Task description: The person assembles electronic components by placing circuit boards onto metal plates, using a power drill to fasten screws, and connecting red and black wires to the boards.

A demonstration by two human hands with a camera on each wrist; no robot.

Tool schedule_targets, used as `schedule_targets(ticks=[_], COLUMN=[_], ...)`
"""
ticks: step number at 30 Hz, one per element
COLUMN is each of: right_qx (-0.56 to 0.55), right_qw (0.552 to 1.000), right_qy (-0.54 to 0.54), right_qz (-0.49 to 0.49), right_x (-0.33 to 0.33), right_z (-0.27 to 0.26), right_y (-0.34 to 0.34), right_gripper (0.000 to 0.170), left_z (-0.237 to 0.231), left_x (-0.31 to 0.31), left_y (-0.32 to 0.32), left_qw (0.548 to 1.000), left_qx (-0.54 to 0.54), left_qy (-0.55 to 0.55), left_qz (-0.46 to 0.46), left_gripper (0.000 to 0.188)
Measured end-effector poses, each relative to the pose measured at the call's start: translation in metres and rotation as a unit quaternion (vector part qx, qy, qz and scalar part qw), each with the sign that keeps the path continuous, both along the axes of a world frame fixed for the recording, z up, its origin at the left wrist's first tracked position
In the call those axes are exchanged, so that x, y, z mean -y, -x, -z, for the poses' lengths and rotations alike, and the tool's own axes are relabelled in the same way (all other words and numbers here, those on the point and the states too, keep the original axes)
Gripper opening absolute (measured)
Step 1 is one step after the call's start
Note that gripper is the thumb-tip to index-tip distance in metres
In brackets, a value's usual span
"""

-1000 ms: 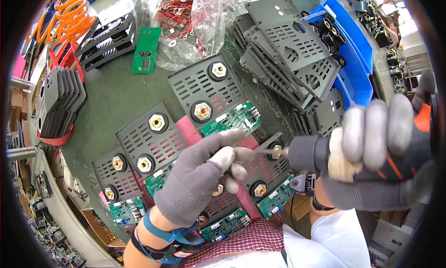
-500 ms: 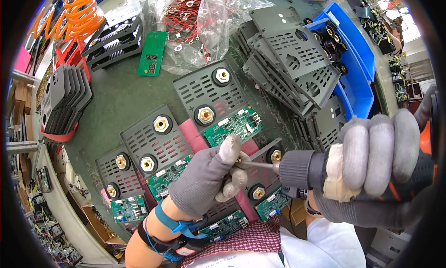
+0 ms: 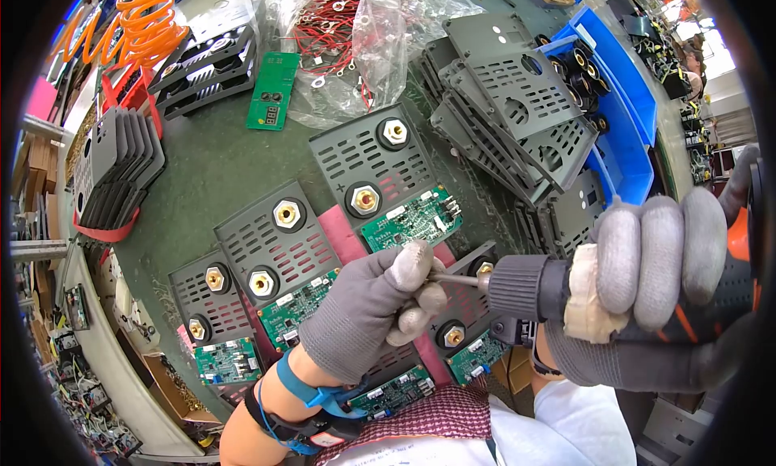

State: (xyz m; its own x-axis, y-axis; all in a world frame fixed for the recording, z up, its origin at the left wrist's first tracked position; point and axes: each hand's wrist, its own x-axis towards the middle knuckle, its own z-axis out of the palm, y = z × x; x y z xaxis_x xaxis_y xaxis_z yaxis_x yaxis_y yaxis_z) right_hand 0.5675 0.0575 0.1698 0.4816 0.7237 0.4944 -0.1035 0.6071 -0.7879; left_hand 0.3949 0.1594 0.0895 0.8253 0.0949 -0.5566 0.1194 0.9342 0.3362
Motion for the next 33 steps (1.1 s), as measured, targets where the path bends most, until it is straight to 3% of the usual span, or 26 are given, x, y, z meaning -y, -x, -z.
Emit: schedule_targets(ticks=[2,5,9,17,21,27,29,30,32,33], right_qx=[0.000,-0.001,0.000,0.010,0.011,0.011,0.008,0.004,0.001,0.001], right_qw=[1.000,1.000,1.000,1.000,1.000,1.000,0.998,0.995,0.986,0.979], right_qy=[0.001,0.000,-0.002,-0.007,-0.006,0.011,0.034,0.049,0.089,0.110], right_qz=[0.003,0.003,0.002,-0.005,-0.001,0.026,0.061,0.086,0.140,0.171], right_x=[-0.001,-0.003,-0.003,0.004,0.005,0.003,-0.002,-0.006,-0.017,-0.023], right_z=[0.000,0.002,0.003,-0.001,0.000,0.005,0.009,0.012,0.020,0.025], right_y=[-0.001,-0.003,-0.002,0.003,0.005,0.002,0.000,-0.002,-0.001,0.000], right_gripper=[0.035,0.036,0.037,0.039,0.041,0.043,0.043,0.044,0.044,0.045], left_z=[-0.004,-0.003,0.005,0.007,0.005,-0.005,-0.011,-0.023,-0.020,-0.024], left_x=[0.003,0.004,0.005,0.008,0.008,0.005,-0.001,-0.008,-0.010,-0.016], left_y=[-0.003,-0.003,-0.001,-0.001,-0.002,-0.004,0.004,0.010,0.024,0.023], left_qw=[0.992,0.984,0.985,0.999,0.996,0.991,0.981,0.963,0.894,0.744], left_qx=[-0.051,-0.051,-0.016,-0.004,-0.015,-0.047,-0.149,-0.168,-0.084,-0.162], left_qy=[-0.110,-0.166,-0.163,-0.022,-0.078,-0.127,-0.121,-0.187,-0.426,-0.624], left_qz=[-0.022,-0.047,-0.050,-0.034,-0.049,0.022,0.039,0.094,0.111,0.174], left_gripper=[0.041,0.037,0.038,0.047,0.046,0.065,0.072,0.070,0.062,0.054])
